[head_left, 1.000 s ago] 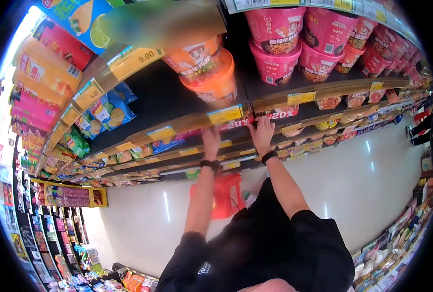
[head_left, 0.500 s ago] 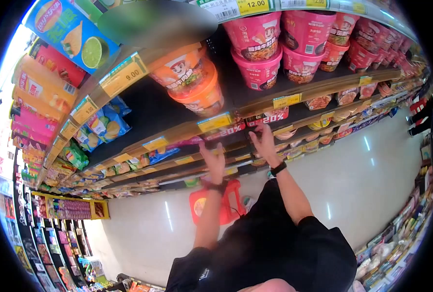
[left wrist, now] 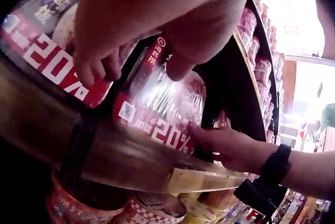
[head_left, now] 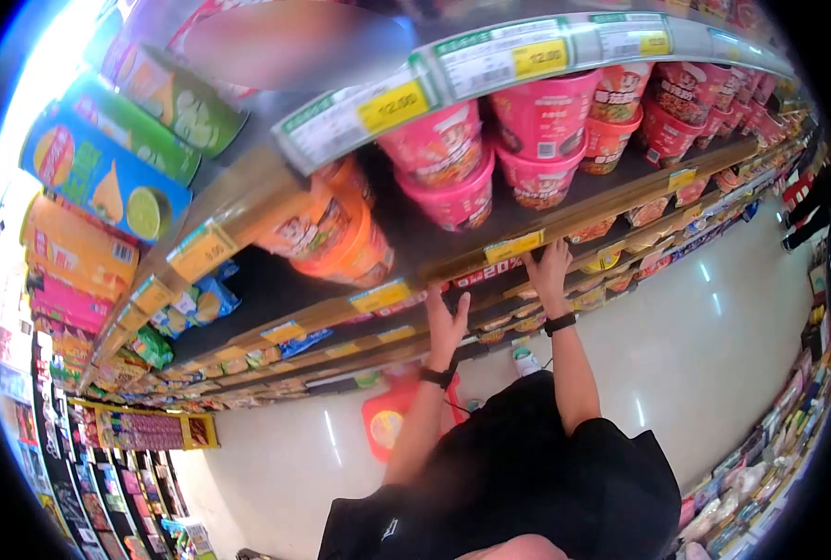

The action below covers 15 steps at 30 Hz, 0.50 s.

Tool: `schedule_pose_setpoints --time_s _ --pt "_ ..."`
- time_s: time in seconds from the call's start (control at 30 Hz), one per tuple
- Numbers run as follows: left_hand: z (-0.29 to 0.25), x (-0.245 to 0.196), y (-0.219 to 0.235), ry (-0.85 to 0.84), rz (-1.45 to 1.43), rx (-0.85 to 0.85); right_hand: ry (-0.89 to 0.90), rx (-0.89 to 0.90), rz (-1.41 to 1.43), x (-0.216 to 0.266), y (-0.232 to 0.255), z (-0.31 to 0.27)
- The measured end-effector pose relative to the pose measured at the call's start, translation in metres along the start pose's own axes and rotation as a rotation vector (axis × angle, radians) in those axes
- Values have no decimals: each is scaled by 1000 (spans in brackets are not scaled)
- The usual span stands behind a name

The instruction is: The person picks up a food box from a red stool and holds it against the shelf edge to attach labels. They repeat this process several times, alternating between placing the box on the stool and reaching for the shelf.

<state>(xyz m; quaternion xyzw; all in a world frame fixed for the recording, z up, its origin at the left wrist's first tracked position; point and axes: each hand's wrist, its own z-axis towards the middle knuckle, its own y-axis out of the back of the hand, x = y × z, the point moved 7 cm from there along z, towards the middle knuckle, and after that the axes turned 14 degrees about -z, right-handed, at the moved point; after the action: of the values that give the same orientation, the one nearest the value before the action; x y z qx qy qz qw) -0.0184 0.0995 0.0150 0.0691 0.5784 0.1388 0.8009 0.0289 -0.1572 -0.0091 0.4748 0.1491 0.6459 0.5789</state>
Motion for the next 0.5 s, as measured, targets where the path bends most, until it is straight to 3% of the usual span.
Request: schedule_pose_setpoints --time_s 0.07,0.13,0.17,0.23,0.33,0.5 --pt "2 8 -9 -7 -11 33 -43 105 35 -9 -5 6" --pt "0 5 -23 -74 -13 46 -1 66 77 -12 -8 10" --pt "-6 25 -30 35 64 49 37 49 88 -12 -9 8" --pt "-10 27 -37 80 97 20 131 -71 76 0 4 4" --pt "-7 27 -40 132 82 2 233 -109 114 1 9 -4" --pt "-9 42 -39 193 84 -1 252 -178 81 2 8 -1"
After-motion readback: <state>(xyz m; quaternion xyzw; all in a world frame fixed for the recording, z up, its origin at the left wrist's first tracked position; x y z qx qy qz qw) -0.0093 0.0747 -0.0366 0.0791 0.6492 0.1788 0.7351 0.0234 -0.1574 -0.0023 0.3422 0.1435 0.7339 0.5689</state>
